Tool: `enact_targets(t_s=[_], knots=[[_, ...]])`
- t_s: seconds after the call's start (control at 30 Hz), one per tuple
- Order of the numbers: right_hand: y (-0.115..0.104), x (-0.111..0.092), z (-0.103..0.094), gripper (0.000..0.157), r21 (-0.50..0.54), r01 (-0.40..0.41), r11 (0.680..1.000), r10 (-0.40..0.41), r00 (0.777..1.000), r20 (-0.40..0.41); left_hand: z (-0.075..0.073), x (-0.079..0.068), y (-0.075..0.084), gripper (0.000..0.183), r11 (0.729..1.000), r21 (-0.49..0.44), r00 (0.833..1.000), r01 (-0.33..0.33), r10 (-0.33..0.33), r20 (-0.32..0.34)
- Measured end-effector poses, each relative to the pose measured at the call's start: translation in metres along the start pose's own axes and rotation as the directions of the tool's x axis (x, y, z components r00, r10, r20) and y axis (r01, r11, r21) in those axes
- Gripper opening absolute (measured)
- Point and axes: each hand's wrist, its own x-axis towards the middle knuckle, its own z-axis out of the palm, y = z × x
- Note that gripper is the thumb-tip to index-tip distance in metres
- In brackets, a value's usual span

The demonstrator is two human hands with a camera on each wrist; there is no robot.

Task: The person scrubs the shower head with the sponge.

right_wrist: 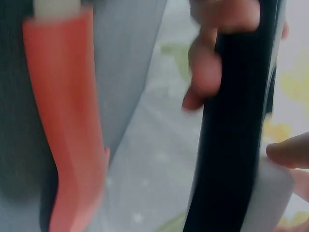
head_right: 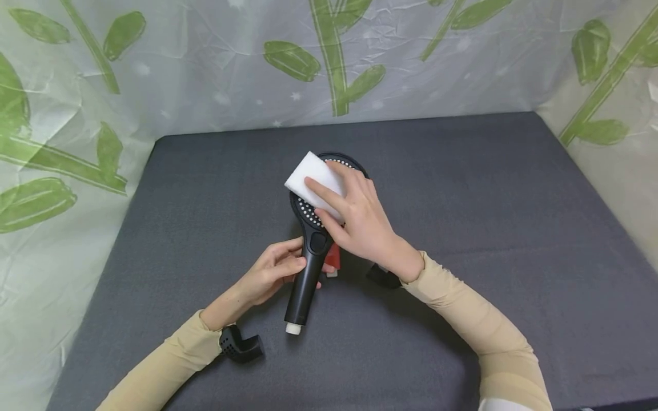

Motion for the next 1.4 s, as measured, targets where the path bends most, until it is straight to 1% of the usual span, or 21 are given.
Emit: enact_targets(t_s=[0.17, 0.23, 0.3, 0.37, 0.47, 0.57, 0.7, 0.83, 0.9, 1.0, 1.07, 1.13, 1.27, 1.4], knots=[[0.016, 0.003, -0.009, 0.043, -0.100, -0.110, 0.989, 0.104, 0.993, -0.061, 0.000, 0.000, 0.000, 0.043, 1.000, -0.012, 0.999, -0.024, 0.024, -0.032], [0.018, 0.000, -0.011, 0.043, -0.112, -0.149, 0.983, 0.140, 0.987, -0.078, -0.001, 0.000, 0.001, 0.042, 0.999, -0.009, 0.997, -0.040, 0.039, -0.064], [0.017, -0.005, -0.012, 0.043, -0.108, -0.156, 0.982, 0.149, 0.986, -0.071, -0.002, 0.000, 0.001, 0.039, 0.998, -0.002, 0.995, -0.057, 0.057, -0.088], [0.012, -0.009, -0.012, 0.043, -0.085, -0.134, 0.987, 0.130, 0.990, -0.046, -0.004, -0.001, 0.002, 0.036, 0.997, 0.003, 0.990, -0.071, 0.071, -0.119], [0.002, -0.016, -0.009, 0.043, -0.030, -0.080, 0.996, 0.080, 0.997, -0.002, -0.005, -0.001, 0.005, 0.036, 0.996, -0.012, 0.987, -0.089, 0.086, -0.133], [-0.010, -0.020, -0.006, 0.039, 0.026, -0.033, 0.999, 0.032, 0.999, 0.030, -0.005, 0.000, 0.008, 0.041, 0.995, -0.026, 0.985, -0.100, 0.095, -0.146], [-0.022, -0.024, -0.004, 0.036, 0.080, 0.027, 0.996, -0.034, 0.996, 0.083, -0.006, 0.000, 0.011, 0.043, 0.994, -0.008, 0.973, -0.109, 0.105, -0.207], [-0.029, -0.029, -0.003, 0.037, 0.147, 0.074, 0.986, -0.095, 0.985, 0.143, -0.007, 0.000, 0.015, 0.037, 0.992, -0.004, 0.953, -0.123, 0.117, -0.278], [-0.029, -0.031, -0.004, 0.036, 0.193, 0.111, 0.975, -0.145, 0.975, 0.168, -0.009, 0.000, 0.017, 0.037, 0.990, -0.015, 0.946, -0.137, 0.126, -0.300], [-0.028, -0.031, -0.006, 0.035, 0.254, 0.185, 0.949, -0.236, 0.953, 0.188, -0.011, -0.001, 0.021, 0.042, 0.987, -0.013, 0.941, -0.159, 0.148, -0.304], [-0.025, -0.028, -0.006, 0.036, 0.268, 0.220, 0.938, -0.273, 0.945, 0.181, -0.012, -0.001, 0.023, 0.045, 0.985, -0.009, 0.942, -0.172, 0.162, -0.293], [-0.022, -0.025, -0.005, 0.037, 0.254, 0.230, 0.939, -0.274, 0.949, 0.155, -0.012, -0.001, 0.023, 0.044, 0.985, -0.006, 0.945, -0.175, 0.166, -0.282], [-0.018, -0.016, -0.003, 0.036, 0.177, 0.191, 0.966, -0.210, 0.973, 0.100, -0.011, -0.001, 0.021, 0.041, 0.985, -0.023, 0.950, -0.174, 0.161, -0.266], [-0.016, -0.010, 0.000, 0.036, 0.108, 0.155, 0.982, -0.165, 0.982, 0.088, -0.011, -0.001, 0.020, 0.038, 0.983, -0.030, 0.954, -0.180, 0.167, -0.248]])
